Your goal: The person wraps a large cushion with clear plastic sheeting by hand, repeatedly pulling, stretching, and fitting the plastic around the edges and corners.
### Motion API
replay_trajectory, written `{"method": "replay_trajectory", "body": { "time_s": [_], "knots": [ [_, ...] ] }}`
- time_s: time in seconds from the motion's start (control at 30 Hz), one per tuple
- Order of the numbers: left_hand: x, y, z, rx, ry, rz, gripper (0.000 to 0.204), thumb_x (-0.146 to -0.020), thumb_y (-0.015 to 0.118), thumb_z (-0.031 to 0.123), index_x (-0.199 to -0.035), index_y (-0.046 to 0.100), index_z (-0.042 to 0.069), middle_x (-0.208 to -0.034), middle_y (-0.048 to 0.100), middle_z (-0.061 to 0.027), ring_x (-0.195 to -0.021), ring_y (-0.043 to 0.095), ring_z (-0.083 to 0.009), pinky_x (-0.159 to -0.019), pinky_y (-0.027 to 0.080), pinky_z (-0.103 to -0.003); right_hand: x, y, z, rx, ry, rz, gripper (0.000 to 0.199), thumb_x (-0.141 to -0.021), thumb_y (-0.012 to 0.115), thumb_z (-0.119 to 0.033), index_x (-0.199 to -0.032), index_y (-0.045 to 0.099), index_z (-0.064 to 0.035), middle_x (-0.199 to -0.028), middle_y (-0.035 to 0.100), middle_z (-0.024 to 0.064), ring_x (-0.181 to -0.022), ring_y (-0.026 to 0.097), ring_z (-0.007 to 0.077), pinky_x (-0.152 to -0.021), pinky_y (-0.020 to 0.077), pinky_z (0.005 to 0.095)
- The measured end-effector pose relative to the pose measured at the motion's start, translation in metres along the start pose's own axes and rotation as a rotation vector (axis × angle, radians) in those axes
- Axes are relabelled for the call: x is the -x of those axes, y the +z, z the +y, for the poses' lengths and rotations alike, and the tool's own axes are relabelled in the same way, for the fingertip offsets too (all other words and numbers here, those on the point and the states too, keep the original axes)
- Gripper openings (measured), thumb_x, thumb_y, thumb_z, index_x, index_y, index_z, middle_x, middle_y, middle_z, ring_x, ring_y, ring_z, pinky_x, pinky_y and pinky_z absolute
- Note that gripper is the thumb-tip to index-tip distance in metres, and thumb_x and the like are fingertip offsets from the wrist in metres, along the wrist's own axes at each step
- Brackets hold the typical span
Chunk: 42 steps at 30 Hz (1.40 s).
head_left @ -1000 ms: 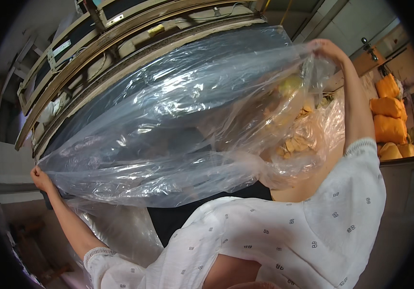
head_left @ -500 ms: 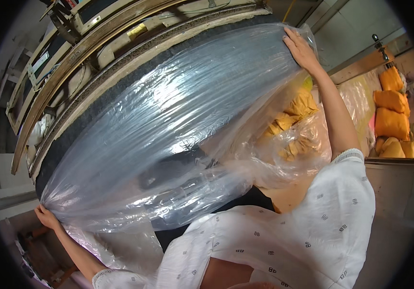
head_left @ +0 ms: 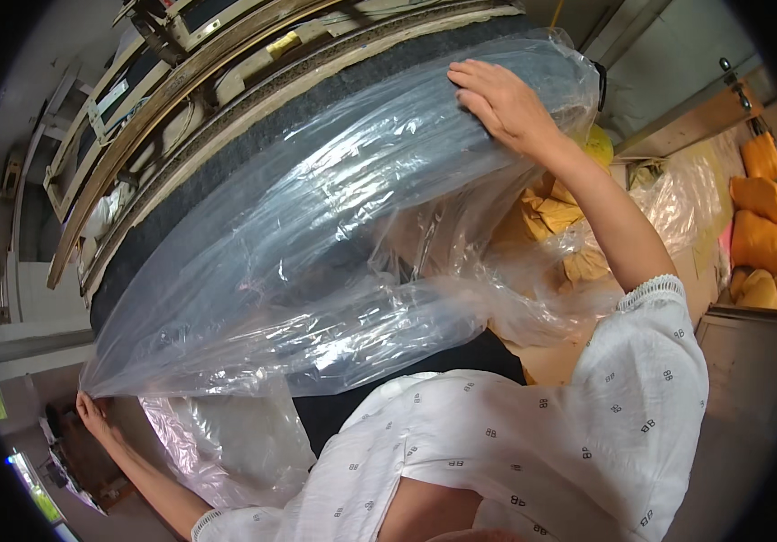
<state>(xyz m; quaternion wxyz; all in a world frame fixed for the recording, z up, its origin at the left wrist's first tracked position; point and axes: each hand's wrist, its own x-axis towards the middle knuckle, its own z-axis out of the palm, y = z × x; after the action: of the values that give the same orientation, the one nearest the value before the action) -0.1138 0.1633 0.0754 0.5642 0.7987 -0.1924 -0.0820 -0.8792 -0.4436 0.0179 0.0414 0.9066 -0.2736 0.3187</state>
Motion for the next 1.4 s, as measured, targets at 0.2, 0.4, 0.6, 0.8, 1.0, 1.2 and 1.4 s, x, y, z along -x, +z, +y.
{"method": "replay_trajectory", "body": {
  "time_s": [0.2,0.4,0.6,0.8,1.0,1.2,1.4],
  "knots": [
    [0.077,0.009,0.023,0.055,-0.032,-0.066,0.031,-0.089,0.057,0.026,-0.115,0.052,0.01,-0.101,0.057,0.0022,-0.09,0.053,-0.0075,-0.075,0.041,-0.021,-0.027,0.018,0.039,-0.167,0.346,-0.004,0.017,-0.081,0.06,-0.02,-0.087,0.058,-0.0044,-0.087,0.056,0.0074,-0.083,0.053,0.0183,-0.075,0.0425,0.0299],
    [0.084,0.077,0.039,0.077,0.005,0.044,0.032,-0.088,0.057,0.025,-0.115,0.054,0.009,-0.109,0.057,-0.0007,-0.098,0.052,-0.0104,-0.082,0.04,-0.023,-0.055,0.006,0.086,-0.612,0.4,-0.118,0.02,-0.087,0.055,-0.023,-0.097,0.059,-0.0057,-0.093,0.056,0.0021,-0.093,0.05,0.0128,-0.085,0.0382,0.0249],
    [-0.003,0.132,0.057,0.462,0.112,0.21,0.031,-0.089,0.049,0.028,-0.107,0.054,0.004,-0.099,0.058,-0.0122,-0.092,0.055,-0.02,-0.082,0.043,-0.032,-0.132,-0.015,0.158,-0.852,0.63,0.426,0.035,-0.087,0.056,-0.024,-0.11,0.054,0.002,-0.099,0.06,0.0087,-0.09,0.056,0.0153,-0.079,0.0431,0.0238],
    [-0.036,0.307,0.018,-0.107,0.354,0.451,0.023,-0.082,0.057,0.025,-0.086,0.06,0.002,-0.079,0.064,-0.012,-0.075,0.062,-0.0214,-0.07,0.047,-0.032,-0.037,0.074,0.257,-0.303,0.577,0.395,0.03,-0.087,0.055,-0.027,-0.1,0.058,-0.0008,-0.096,0.061,0.0092,-0.089,0.057,0.0185,-0.082,0.043,0.0293],
    [-0.05,0.323,0.036,-0.032,0.271,0.433,0.023,-0.08,0.06,0.023,-0.089,0.064,0.002,-0.077,0.066,-0.0086,-0.071,0.063,-0.0155,-0.069,0.047,-0.028,-0.064,0.076,0.226,-0.134,0.536,0.244,0.031,-0.087,0.057,-0.029,-0.097,0.059,-0.0006,-0.091,0.061,0.0075,-0.083,0.056,0.0169,-0.077,0.0429,0.0283],
    [-0.07,0.335,0.038,-0.095,0.235,0.372,0.025,-0.076,0.063,0.025,-0.09,0.065,0.003,-0.079,0.067,-0.0091,-0.073,0.063,-0.018,-0.069,0.047,-0.03,-0.071,0.077,0.228,-0.067,0.633,0.234,0.031,-0.085,0.056,-0.03,-0.096,0.061,-0.001,-0.089,0.062,0.008,-0.08,0.056,0.0181,-0.076,0.0431,0.03],
    [-0.068,0.341,0.045,-0.251,0.222,0.422,0.027,-0.071,0.064,0.026,-0.083,0.06,0.002,-0.076,0.064,-0.0122,-0.076,0.062,-0.027,-0.073,0.047,-0.036,-0.078,0.071,0.224,0.076,0.612,0.237,0.035,-0.082,0.059,-0.029,-0.092,0.059,0.0053,-0.084,0.062,0.012,-0.076,0.056,0.0212,-0.072,0.044,0.0321]
  ]
}}
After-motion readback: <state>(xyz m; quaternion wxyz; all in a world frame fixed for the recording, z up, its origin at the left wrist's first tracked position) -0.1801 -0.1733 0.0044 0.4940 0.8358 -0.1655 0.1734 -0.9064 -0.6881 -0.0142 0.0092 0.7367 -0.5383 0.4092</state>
